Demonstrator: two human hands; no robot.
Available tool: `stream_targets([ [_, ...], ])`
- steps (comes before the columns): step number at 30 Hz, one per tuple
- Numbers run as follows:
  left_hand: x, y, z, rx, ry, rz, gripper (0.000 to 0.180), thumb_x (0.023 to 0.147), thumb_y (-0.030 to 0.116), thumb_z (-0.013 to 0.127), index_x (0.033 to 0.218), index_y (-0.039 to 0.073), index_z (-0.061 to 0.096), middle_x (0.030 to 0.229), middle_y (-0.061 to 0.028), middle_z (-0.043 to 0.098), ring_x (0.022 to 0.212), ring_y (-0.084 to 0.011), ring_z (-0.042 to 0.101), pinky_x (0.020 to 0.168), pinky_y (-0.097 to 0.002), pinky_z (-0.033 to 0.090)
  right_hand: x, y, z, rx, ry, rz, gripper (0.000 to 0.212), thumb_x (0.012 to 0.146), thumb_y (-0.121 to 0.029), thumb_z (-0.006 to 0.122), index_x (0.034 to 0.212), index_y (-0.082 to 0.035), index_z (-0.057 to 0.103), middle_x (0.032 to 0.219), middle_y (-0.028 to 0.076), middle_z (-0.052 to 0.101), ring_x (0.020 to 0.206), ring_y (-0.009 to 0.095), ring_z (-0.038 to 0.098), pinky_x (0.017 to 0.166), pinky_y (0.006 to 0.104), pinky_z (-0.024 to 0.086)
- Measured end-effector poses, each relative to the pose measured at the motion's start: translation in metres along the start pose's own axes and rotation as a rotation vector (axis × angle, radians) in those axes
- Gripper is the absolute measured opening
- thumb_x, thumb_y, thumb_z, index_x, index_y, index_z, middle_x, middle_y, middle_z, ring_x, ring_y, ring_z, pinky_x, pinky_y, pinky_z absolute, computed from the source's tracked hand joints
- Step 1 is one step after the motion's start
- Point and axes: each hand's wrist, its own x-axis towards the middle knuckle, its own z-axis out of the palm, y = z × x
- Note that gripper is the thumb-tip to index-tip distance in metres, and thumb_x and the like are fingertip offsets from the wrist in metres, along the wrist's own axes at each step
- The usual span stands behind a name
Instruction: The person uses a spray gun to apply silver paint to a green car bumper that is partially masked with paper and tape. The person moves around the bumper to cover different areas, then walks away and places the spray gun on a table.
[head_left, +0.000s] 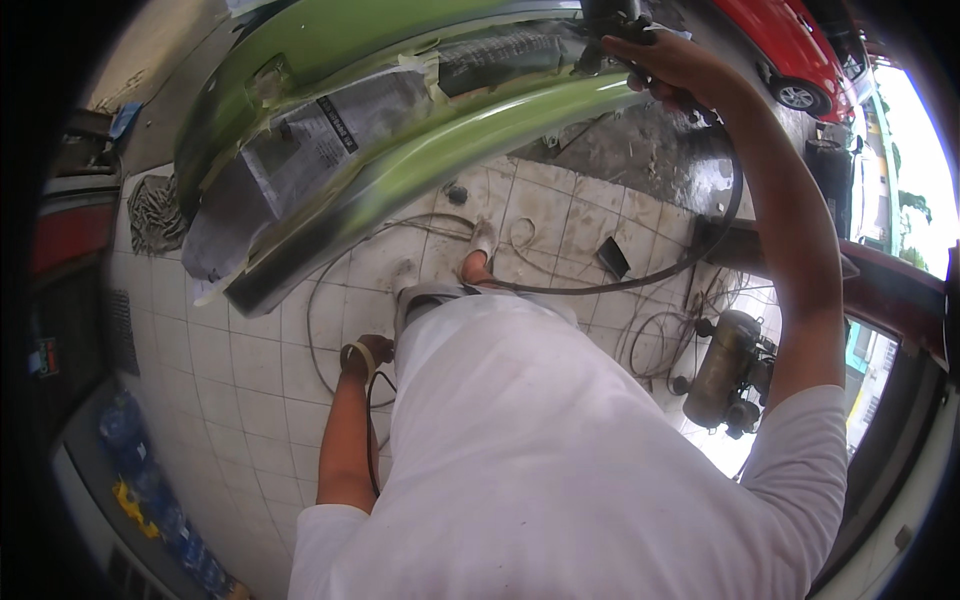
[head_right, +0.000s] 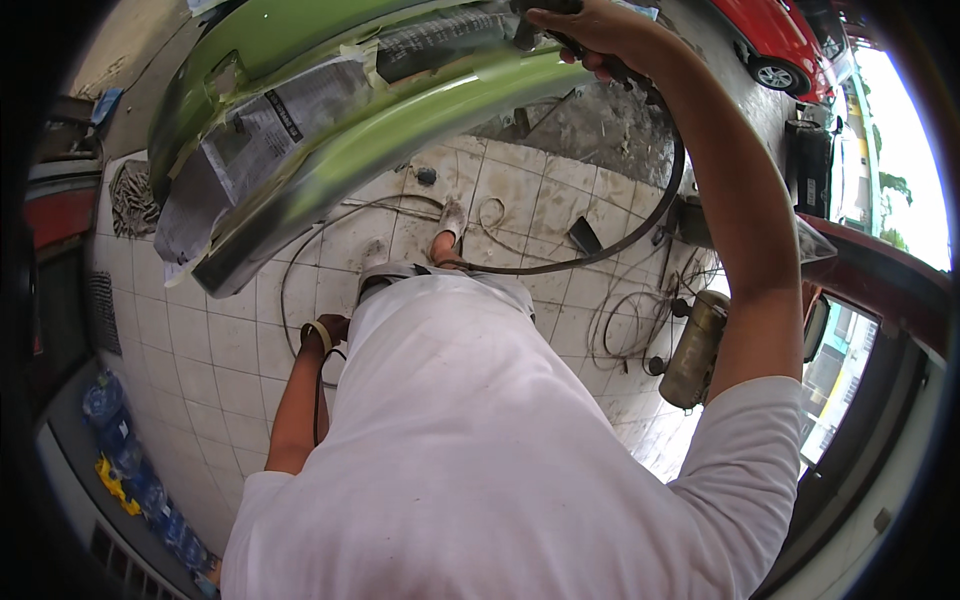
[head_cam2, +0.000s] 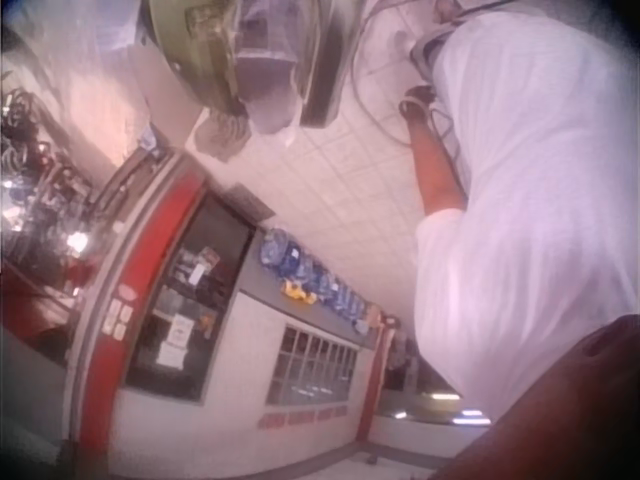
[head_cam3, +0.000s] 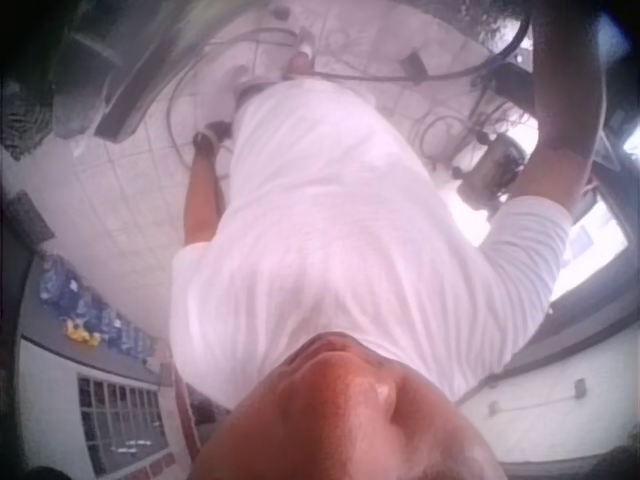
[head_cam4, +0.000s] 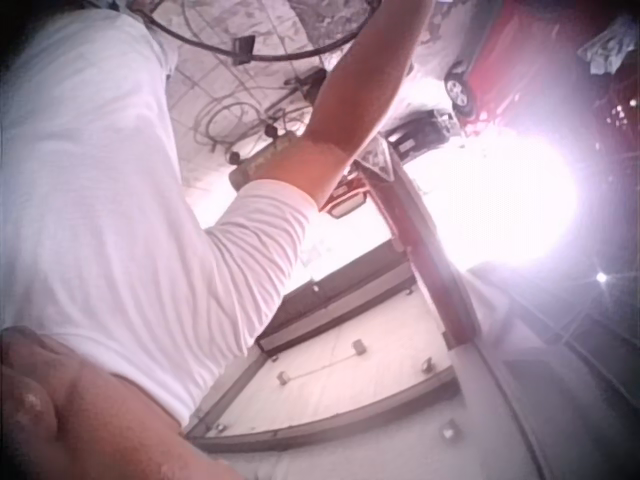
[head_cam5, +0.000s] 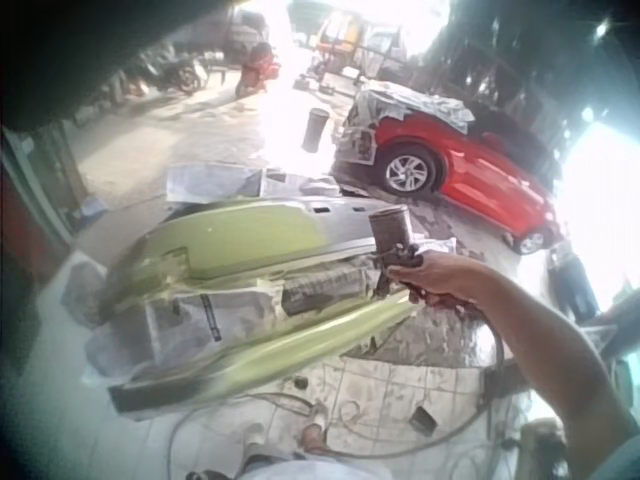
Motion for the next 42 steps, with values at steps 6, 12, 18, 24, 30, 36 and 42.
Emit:
stream_targets([
  [6,0.012,-0.056,0.027,0.227,0.06,0.167,0.019,0.087,0.023,0.065,0.101,0.013,0.072,0.094,-0.0088,0.071,0.092,-0.0268,0.07,0.084,-0.0392,0.055,-0.028,-0.068,0.034,-0.07,-0.05,0.045,0.044,0.097,-0.051,0.061,0.102,-0.007,0.061,0.066,0.003,0.06,0.041,0.008,0.047,0.035,0.0255,0.038],
  [12,0.021,-0.1,0.054,0.293,0.031,0.109,0.017,0.088,0.024,0.062,0.101,0.016,0.071,0.099,-0.0056,0.071,0.097,-0.0252,0.068,0.086,-0.0376,0.054,-0.051,-0.108,0.058,-0.008,-0.158,0.056,0.053,0.096,-0.055,0.062,0.072,-0.008,0.062,0.055,0.002,0.05,0.041,0.013,0.046,0.038,0.0302,0.036],
  [18,-0.018,-0.081,0.018,-0.169,-0.17,-0.129,0.017,0.091,0.028,0.059,0.098,0.017,0.07,0.112,-0.0033,0.068,0.106,-0.022,0.065,0.088,-0.0365,0.053,-0.058,-0.141,0.087,0.041,-0.259,0.034,0.053,0.097,-0.055,0.06,0.074,-0.008,0.061,0.054,0.0,0.047,0.041,0.011,0.044,0.037,0.0292,0.035],
  [24,-0.036,-0.08,0.004,0.258,-0.062,0.22,0.023,0.094,0.021,0.057,0.106,0.006,0.07,0.093,-0.008,0.073,0.087,-0.0185,0.07,0.078,-0.0336,0.056,-0.072,-0.151,0.099,0.283,-0.289,-0.009,0.048,0.097,-0.055,0.06,0.081,-0.01,0.064,0.062,0.006,0.062,0.041,0.011,0.045,0.037,0.0291,0.04],
  [30,-0.009,-0.134,0.037,0.102,-0.149,0.135,0.028,0.092,0.015,0.063,0.117,0.005,0.067,0.1,-0.0081,0.074,0.088,-0.0199,0.073,0.08,-0.0339,0.058,-0.112,-0.073,0.088,0.446,-0.205,-0.113,0.055,0.097,-0.054,0.061,0.095,0.001,0.063,0.074,0.01,0.07,0.041,0.009,0.049,0.036,0.0272,0.042],
  [36,-0.027,-0.046,-0.048,0.684,-0.448,0.174,0.019,0.097,0.029,0.055,0.105,0.019,0.069,0.125,-0.0053,0.063,0.116,-0.0256,0.062,0.096,-0.0387,0.052,-0.162,0.059,0.116,0.685,-0.053,-0.014,0.045,0.097,-0.047,0.064,0.104,-0.003,0.059,0.084,0.006,0.073,0.044,0.007,0.049,0.039,0.0246,0.042],
  [42,-0.009,0.008,-0.081,0.046,-0.33,-0.582,0.027,0.094,0.024,0.062,0.119,0.016,0.07,0.113,-0.0039,0.072,0.1,-0.0175,0.068,0.084,-0.0321,0.053,-0.212,0.184,0.141,0.94,0.146,0.166,0.041,0.099,-0.042,0.063,0.109,-0.003,0.063,0.083,0.004,0.072,0.043,0.008,0.045,0.038,0.0252,0.037],
])
